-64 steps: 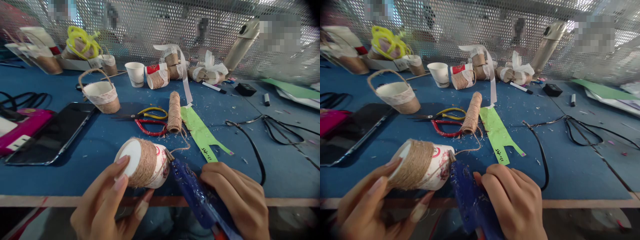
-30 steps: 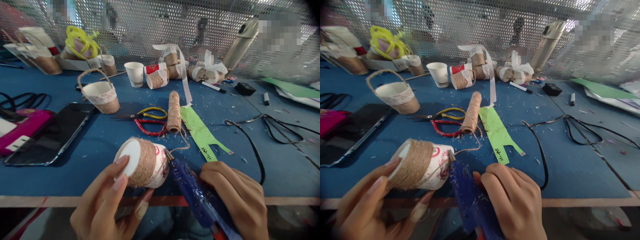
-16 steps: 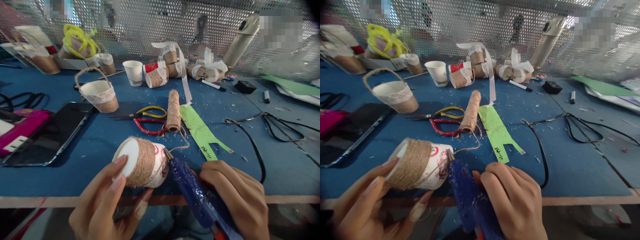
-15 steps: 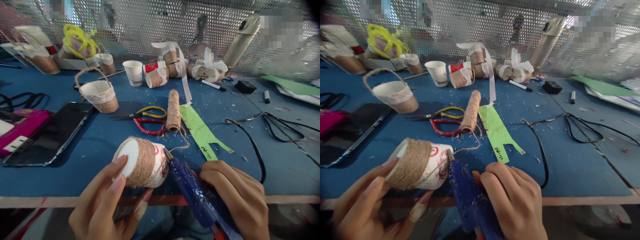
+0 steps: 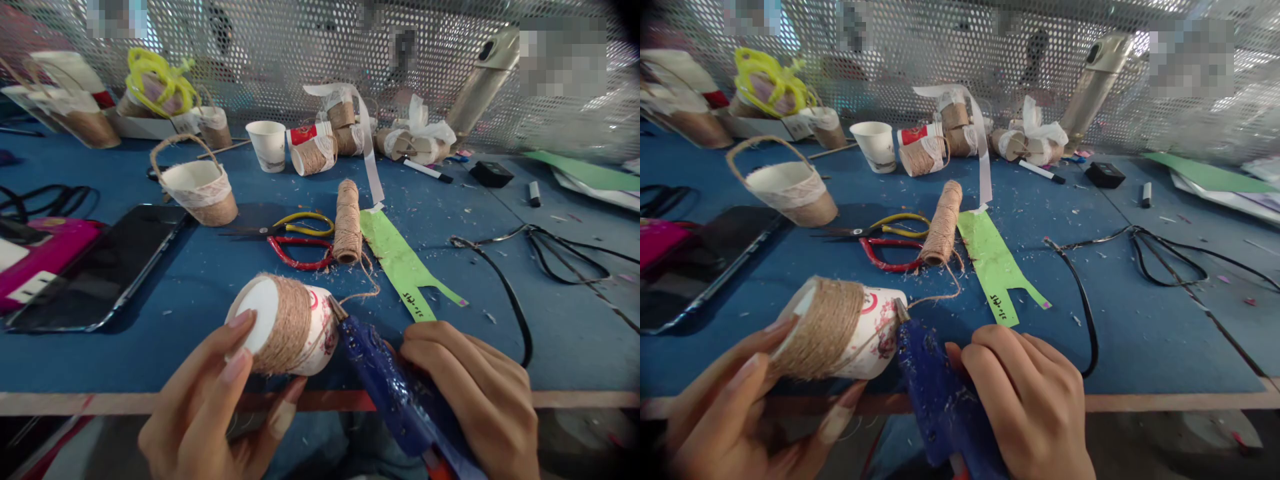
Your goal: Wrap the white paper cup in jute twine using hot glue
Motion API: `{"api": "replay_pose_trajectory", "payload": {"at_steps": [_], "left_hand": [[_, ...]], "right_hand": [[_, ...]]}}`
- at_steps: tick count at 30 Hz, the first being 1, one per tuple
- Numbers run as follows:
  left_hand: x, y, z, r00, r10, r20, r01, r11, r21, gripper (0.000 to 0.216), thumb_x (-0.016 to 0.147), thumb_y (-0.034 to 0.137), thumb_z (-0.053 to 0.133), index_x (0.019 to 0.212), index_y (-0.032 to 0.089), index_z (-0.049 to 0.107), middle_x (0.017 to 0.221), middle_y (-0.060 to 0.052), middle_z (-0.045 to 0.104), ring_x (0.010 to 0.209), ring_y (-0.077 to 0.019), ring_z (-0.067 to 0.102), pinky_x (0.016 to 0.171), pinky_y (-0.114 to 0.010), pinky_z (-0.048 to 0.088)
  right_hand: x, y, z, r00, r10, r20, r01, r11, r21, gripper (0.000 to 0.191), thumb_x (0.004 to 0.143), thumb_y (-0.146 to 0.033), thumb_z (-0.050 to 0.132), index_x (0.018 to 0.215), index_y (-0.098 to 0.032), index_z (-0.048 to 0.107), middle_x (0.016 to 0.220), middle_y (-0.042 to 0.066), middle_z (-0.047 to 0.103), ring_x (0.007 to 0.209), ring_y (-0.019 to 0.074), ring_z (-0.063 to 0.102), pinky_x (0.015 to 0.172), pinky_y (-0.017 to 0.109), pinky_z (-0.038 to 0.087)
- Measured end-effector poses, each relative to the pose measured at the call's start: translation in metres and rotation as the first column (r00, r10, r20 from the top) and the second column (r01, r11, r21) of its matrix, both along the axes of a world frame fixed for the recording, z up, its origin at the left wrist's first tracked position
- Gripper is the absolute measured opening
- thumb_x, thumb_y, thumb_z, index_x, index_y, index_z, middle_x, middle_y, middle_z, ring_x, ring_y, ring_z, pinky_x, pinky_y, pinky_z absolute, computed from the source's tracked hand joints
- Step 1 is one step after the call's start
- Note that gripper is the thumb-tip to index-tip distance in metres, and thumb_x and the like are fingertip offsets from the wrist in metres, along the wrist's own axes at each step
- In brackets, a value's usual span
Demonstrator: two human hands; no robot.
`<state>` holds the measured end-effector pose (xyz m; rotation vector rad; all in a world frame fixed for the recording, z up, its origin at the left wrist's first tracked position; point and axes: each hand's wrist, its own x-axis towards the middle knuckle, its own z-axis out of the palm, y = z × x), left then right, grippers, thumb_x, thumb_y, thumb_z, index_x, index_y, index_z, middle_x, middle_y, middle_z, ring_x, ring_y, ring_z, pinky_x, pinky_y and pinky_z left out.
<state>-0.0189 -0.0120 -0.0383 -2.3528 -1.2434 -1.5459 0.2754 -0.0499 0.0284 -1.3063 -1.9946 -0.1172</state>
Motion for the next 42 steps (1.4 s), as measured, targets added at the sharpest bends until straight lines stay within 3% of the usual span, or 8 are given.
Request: {"api": "replay_pose_trajectory", "payload": {"at_steps": [4,8,16,22,29,33,39,42], "left_hand": [[0.003,0.001,0.004,1.000,-0.019,0.007,0.018,1.000,0.021,0.102,0.103,0.004,0.090,0.188,0.043,0.049,0.190,0.004,0.066,0.151,-0.0195,0.084,0.105,-0.023,0.081],[0.003,0.000,0.004,1.000,0.019,0.001,-0.019,1.000,0.007,0.098,0.105,0.006,0.089,0.186,0.046,0.052,0.187,0.002,0.069,0.146,-0.0247,0.087,0.115,-0.040,0.083],[0.000,-0.006,-0.001,0.999,0.029,0.016,-0.029,0.999,-0.024,0.100,0.104,0.006,0.090,0.186,0.049,0.051,0.188,0.004,0.068,0.145,-0.0283,0.088,0.119,-0.051,0.083],[0.000,-0.003,0.003,1.000,-0.005,0.005,0.005,1.000,0.020,0.100,0.104,0.005,0.090,0.186,0.044,0.051,0.190,0.006,0.066,0.152,-0.0193,0.082,0.129,-0.032,0.073],[0.001,0.001,0.002,1.000,-0.025,0.016,0.025,1.000,0.019,0.103,0.101,0.003,0.093,0.187,0.042,0.051,0.186,0.004,0.070,0.154,-0.0174,0.081,0.133,-0.027,0.068],[0.002,-0.002,0.001,0.999,-0.022,0.026,0.022,1.000,0.001,0.102,0.102,0.003,0.093,0.187,0.042,0.051,0.188,0.004,0.068,0.156,-0.0192,0.081,0.133,-0.032,0.070],[0.004,-0.001,0.001,1.000,-0.014,0.023,0.013,1.000,0.010,0.102,0.100,0.003,0.094,0.185,0.042,0.054,0.196,0.006,0.059,0.157,-0.0180,0.079,0.133,-0.032,0.070],[0.002,-0.001,0.001,1.000,-0.018,0.009,0.018,1.000,0.019,0.099,0.103,0.004,0.091,0.186,0.041,0.053,0.191,0.002,0.065,0.155,-0.0207,0.081,0.126,-0.033,0.075]], "right_hand": [[-0.001,0.000,-0.002,1.000,-0.014,-0.020,0.014,1.000,0.022,0.042,0.135,-0.055,0.043,0.110,-0.026,0.061,0.096,0.000,0.074,0.073,0.0151,0.073,0.069,0.035,0.048],[-0.006,-0.001,-0.002,0.999,-0.043,-0.021,0.043,0.999,0.028,0.045,0.135,-0.058,0.039,0.113,-0.026,0.061,0.098,0.000,0.073,0.075,0.0156,0.073,0.071,0.035,0.049],[-0.005,-0.003,-0.001,0.999,-0.031,-0.008,0.031,1.000,0.002,0.043,0.135,-0.056,0.041,0.114,-0.026,0.061,0.100,0.000,0.073,0.077,0.0150,0.073,0.073,0.035,0.050],[-0.001,-0.002,-0.003,1.000,-0.020,0.002,0.020,1.000,0.016,0.038,0.136,-0.049,0.040,0.114,-0.025,0.061,0.100,0.000,0.073,0.077,0.0151,0.075,0.074,0.034,0.050],[0.003,0.000,-0.001,0.999,0.005,0.035,-0.005,1.000,-0.009,0.035,0.135,-0.050,0.044,0.116,-0.026,0.061,0.101,0.000,0.075,0.077,0.0150,0.076,0.074,0.033,0.052],[0.002,-0.001,-0.001,0.999,-0.005,0.033,0.005,1.000,-0.003,0.040,0.135,-0.055,0.040,0.117,-0.026,0.061,0.102,0.000,0.074,0.078,0.0148,0.076,0.075,0.033,0.053],[0.003,-0.003,-0.001,0.999,0.012,0.044,-0.013,1.000,0.027,0.021,0.131,-0.031,0.050,0.116,-0.024,0.063,0.102,0.001,0.075,0.079,0.0140,0.076,0.076,0.032,0.054],[0.003,-0.003,0.000,0.999,0.002,0.045,-0.003,0.999,0.032,0.030,0.134,-0.038,0.045,0.117,-0.023,0.064,0.102,0.001,0.076,0.080,0.0137,0.076,0.076,0.032,0.054]]}}
